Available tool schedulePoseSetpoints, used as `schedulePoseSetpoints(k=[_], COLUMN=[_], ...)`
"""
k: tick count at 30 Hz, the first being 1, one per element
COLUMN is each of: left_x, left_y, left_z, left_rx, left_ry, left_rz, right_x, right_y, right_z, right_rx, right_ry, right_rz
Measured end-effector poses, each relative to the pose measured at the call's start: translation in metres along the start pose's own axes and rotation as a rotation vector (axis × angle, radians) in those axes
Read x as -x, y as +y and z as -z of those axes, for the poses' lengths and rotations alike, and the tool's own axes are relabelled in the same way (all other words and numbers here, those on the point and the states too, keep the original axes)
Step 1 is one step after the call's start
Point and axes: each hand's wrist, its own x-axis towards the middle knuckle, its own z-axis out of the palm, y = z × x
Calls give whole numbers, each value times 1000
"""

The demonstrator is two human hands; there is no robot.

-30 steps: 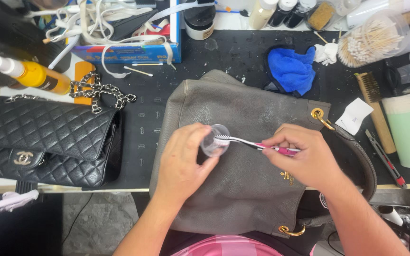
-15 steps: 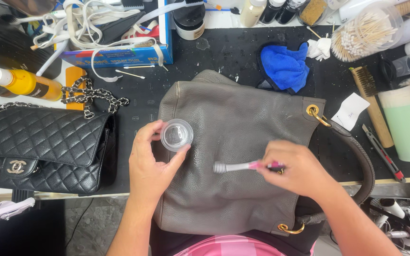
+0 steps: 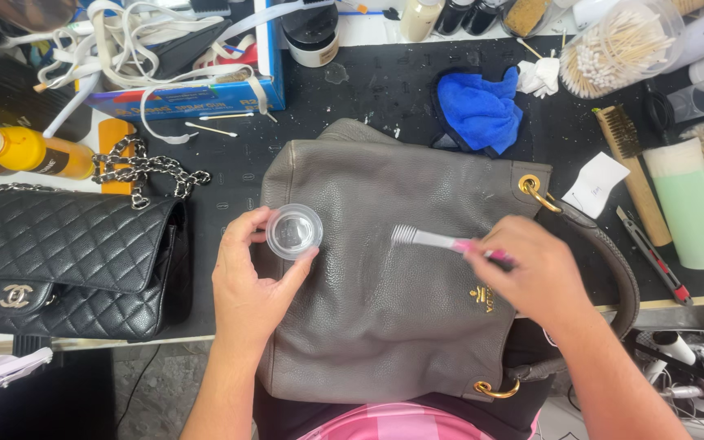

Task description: The person cleans a gray leather handbag using a toothbrush and a liquid solution. They dip the toothbrush into a small container of liquid and scrub the exterior surface of the bag. After scrubbing, they wipe the area with a blue cloth and inspect the interior of the bag.

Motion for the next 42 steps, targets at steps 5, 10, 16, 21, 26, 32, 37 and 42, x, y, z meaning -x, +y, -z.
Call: schedulePoseSetpoints(k=[5,10,16,21,26,32,37,42], left_x=[-3,-4,-6,-8,-18,-24,-25,-27], left_y=[2,2,3,18,39,49,50,44], left_z=[-1,-2,-4,-12,-31,-44,-45,-37], left_rx=[-12,-23,-47,-41,14,-15,-30,-44], left_ry=[-10,-14,-29,-160,-237,-249,-285,-233], left_rz=[5,4,-6,-126,-290,-420,-428,-373], right_x=[14,17,31,16,-4,-4,3,13], right_y=[-11,5,2,-1,-39,-63,-36,-2], right_z=[-4,16,11,25,31,27,26,25], right_rx=[-118,5,0,-26,215,427,-93,-281], right_ry=[-175,6,-91,167,175,152,-57,-56], right_rz=[172,7,74,50,290,314,-171,-178])
